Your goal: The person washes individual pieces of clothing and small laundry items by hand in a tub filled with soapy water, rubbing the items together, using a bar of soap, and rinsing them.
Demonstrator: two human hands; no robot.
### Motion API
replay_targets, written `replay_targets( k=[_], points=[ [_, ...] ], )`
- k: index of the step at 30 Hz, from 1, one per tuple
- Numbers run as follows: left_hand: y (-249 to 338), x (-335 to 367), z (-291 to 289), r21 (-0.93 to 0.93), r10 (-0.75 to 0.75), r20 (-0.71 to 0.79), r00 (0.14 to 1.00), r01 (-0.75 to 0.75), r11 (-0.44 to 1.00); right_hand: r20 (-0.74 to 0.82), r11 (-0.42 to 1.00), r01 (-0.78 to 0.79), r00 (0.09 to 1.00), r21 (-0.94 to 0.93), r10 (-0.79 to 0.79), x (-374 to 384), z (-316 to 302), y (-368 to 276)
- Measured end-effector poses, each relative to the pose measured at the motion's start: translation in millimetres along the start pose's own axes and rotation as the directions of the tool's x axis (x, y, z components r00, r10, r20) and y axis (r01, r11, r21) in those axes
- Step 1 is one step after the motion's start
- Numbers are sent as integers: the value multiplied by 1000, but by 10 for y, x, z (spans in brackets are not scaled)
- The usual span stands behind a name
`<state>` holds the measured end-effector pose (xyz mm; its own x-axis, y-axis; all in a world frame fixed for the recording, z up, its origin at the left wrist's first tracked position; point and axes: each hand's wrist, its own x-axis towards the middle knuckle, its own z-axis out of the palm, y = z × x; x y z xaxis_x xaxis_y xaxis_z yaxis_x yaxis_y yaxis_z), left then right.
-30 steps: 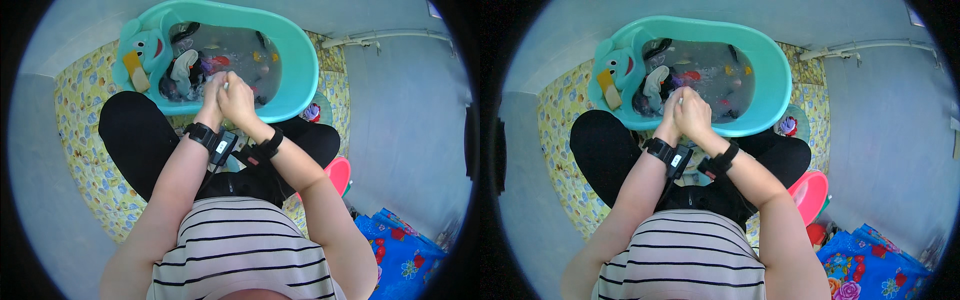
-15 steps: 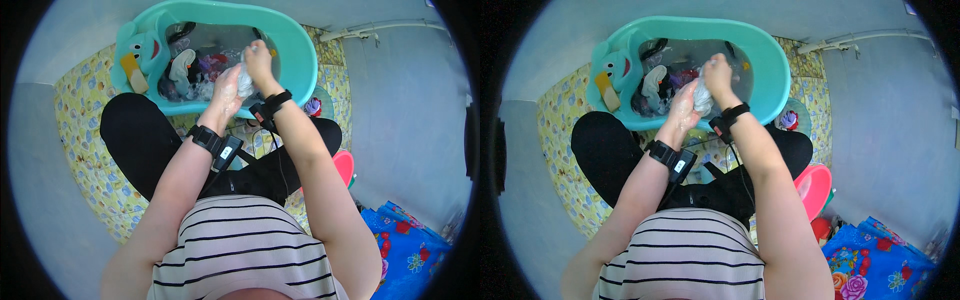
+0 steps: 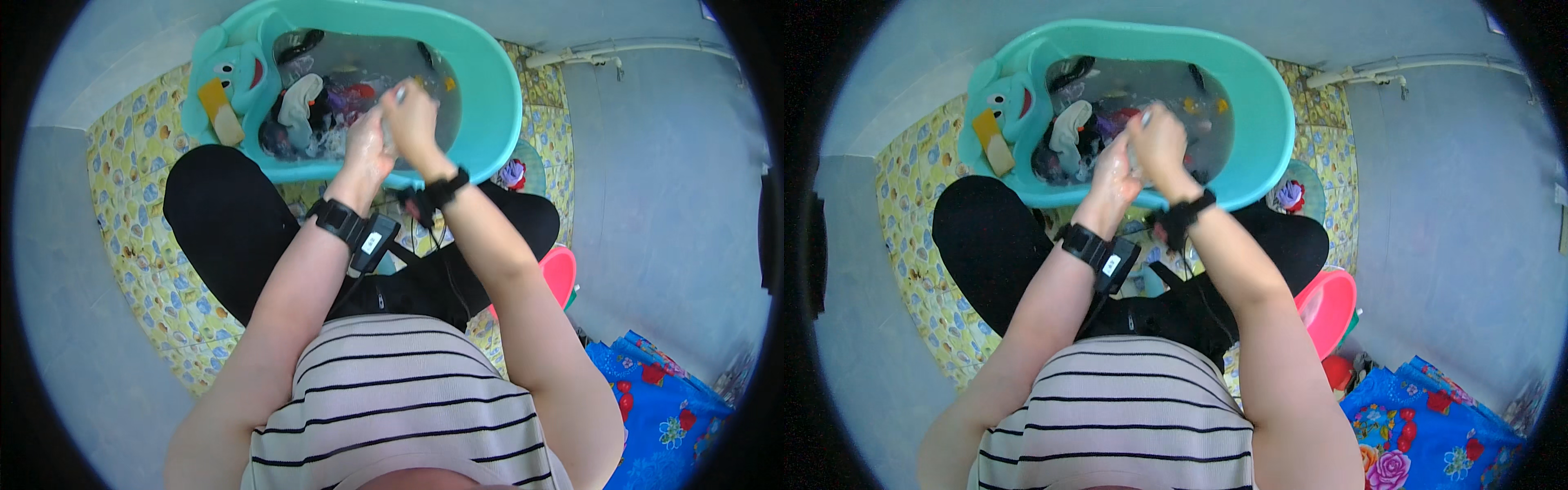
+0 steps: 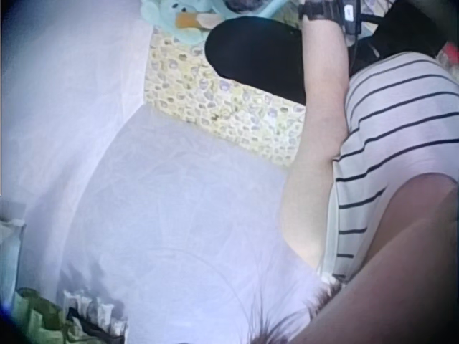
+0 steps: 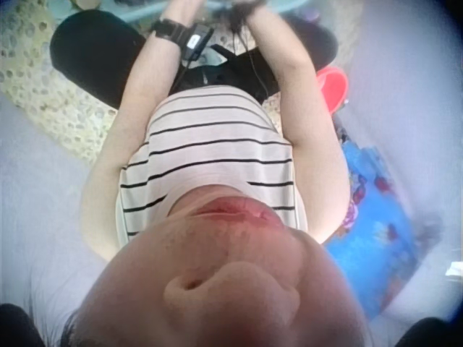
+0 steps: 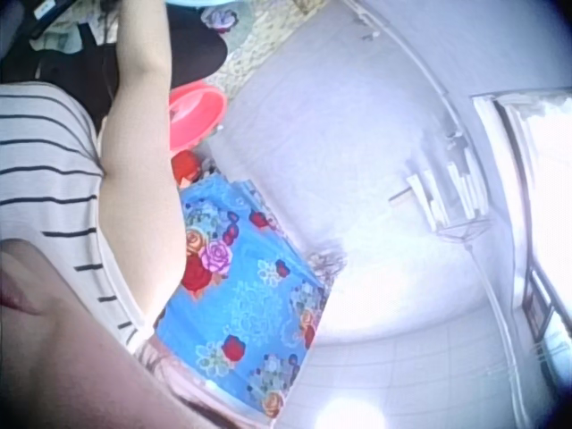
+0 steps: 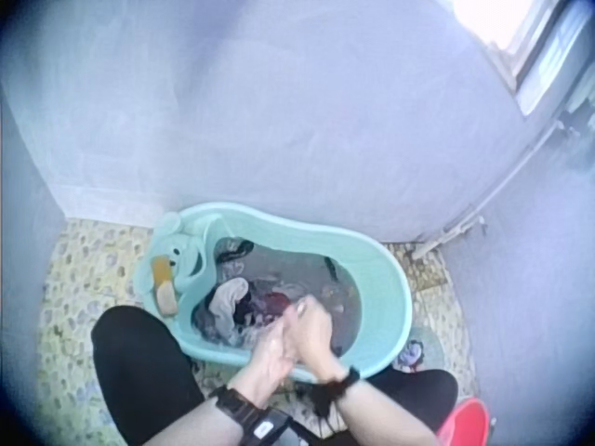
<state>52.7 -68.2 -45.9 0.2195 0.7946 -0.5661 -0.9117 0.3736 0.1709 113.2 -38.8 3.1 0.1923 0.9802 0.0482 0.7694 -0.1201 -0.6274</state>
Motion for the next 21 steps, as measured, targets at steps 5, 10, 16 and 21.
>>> replay_targets(
  k=[5,10,16,21],
  points=[
    [42,-40,27,-13,10,332,943,-6,1000,66,982,184,981,-43,-181,-229,-3,-106],
    [54,34,-50,-167,-73,8,997,73,983,67,991,127,990,-39,-124,-174,108,15],
    [25,-128,165,-44,5,-20,1000,-6,999,-64,999,14,998,33,-12,129,31,247],
    [182,-90,275,28,50,136,989,-54,998,705,180,-718,695,672,140,270,-188,823]
  ],
)
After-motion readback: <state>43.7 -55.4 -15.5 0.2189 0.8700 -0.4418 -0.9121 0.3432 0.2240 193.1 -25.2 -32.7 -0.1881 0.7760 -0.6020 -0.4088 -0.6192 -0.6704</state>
